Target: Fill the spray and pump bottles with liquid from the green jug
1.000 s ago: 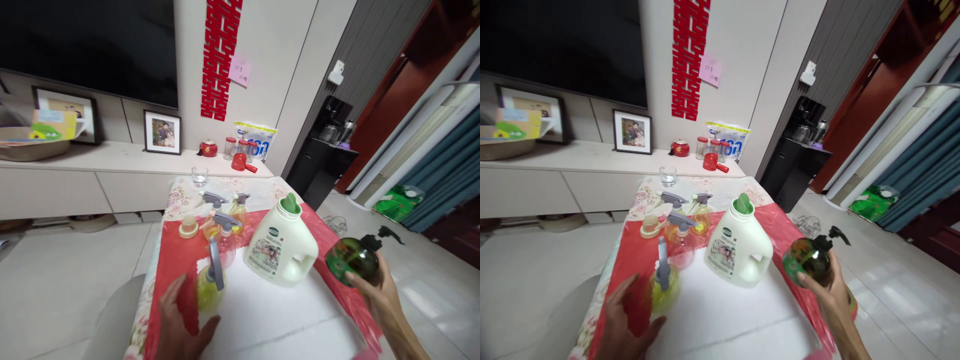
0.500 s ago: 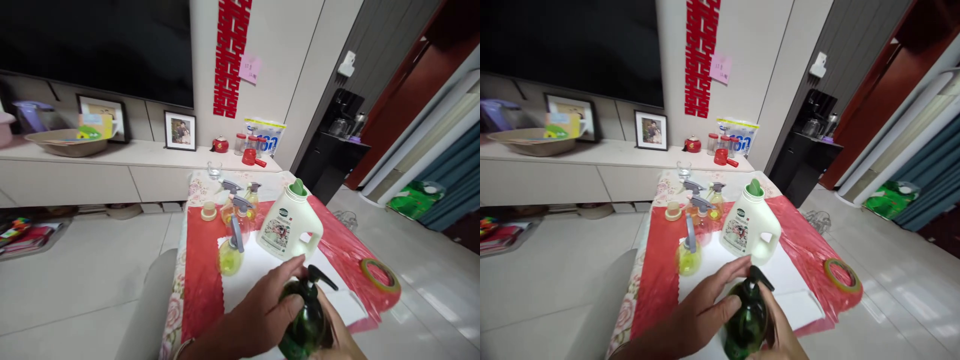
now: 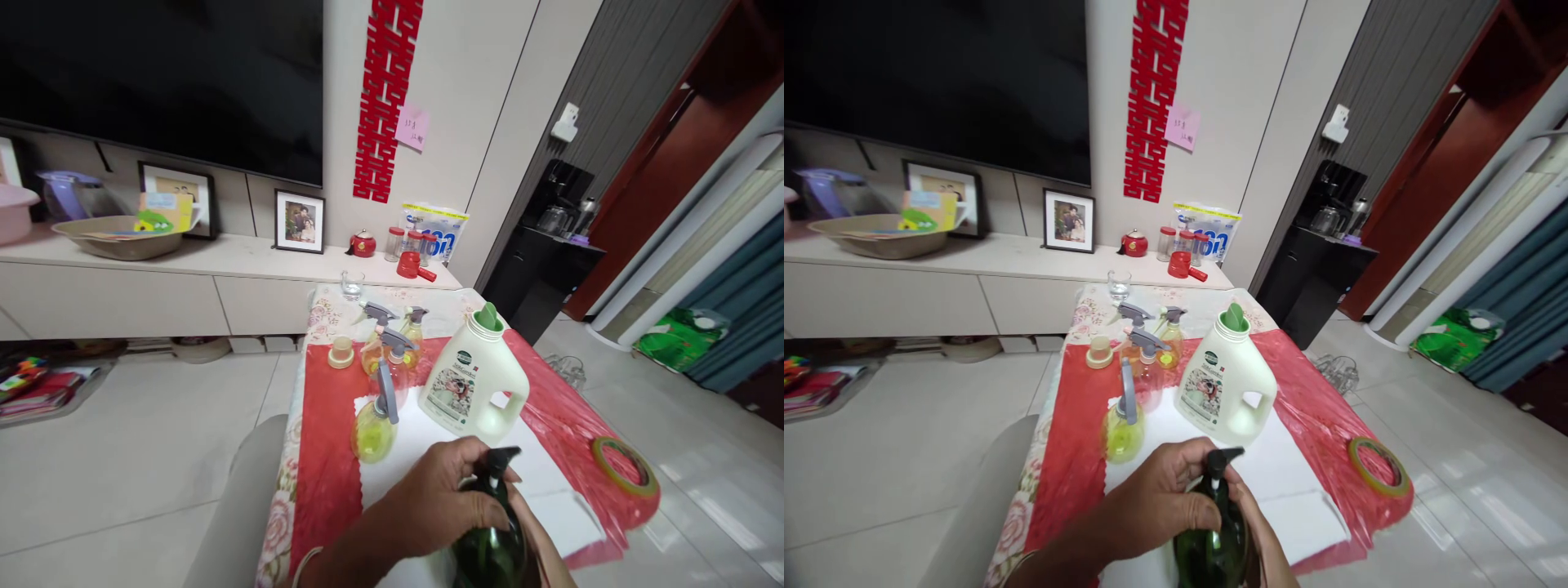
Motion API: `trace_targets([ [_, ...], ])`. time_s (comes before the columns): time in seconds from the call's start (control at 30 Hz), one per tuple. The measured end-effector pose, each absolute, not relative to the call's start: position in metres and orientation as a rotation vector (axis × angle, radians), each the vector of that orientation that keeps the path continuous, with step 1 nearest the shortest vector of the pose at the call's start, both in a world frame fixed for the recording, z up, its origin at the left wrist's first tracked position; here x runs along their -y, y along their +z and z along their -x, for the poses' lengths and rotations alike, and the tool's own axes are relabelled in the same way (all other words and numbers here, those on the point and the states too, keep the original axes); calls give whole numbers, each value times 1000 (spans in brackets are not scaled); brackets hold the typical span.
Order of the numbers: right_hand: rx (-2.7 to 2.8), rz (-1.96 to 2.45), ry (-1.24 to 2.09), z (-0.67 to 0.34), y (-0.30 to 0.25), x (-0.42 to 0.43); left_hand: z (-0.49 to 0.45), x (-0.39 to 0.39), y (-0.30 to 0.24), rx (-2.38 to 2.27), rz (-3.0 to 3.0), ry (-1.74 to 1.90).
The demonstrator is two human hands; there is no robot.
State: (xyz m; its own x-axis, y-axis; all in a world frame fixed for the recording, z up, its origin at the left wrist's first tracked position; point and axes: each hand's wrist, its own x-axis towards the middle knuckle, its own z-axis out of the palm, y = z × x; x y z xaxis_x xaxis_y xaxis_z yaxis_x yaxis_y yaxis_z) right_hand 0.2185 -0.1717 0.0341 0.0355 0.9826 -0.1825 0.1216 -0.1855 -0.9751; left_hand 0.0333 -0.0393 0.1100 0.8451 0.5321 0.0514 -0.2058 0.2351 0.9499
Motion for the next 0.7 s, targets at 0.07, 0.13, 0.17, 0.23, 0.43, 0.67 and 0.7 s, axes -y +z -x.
trace_targets([
  [0.07, 1243, 1422, 1192, -215, 38, 166, -43, 44, 108, -462, -1324, 686],
  [0.13, 1288, 1403, 1145, -213, 41, 161, -47, 47, 106, -535, -1421, 782],
  [0.17, 1298, 1395, 1138, -214, 42, 160, -47, 48, 105, -527, -1451, 778],
  [0.23, 1298, 1387, 1139, -215, 42, 160, -43, 48, 101, -438, -1457, 696],
  [0.43, 1307, 1406, 1060, -218, 36, 159, -42, 44, 91, -320, -1335, 744],
  [0.67, 1242, 1527, 832, -230, 25, 164, -59, 46, 93, -231, -977, 1244],
  [0.7, 1219, 1563, 781, -235, 26, 167, -60, 47, 92, -224, -937, 1285],
])
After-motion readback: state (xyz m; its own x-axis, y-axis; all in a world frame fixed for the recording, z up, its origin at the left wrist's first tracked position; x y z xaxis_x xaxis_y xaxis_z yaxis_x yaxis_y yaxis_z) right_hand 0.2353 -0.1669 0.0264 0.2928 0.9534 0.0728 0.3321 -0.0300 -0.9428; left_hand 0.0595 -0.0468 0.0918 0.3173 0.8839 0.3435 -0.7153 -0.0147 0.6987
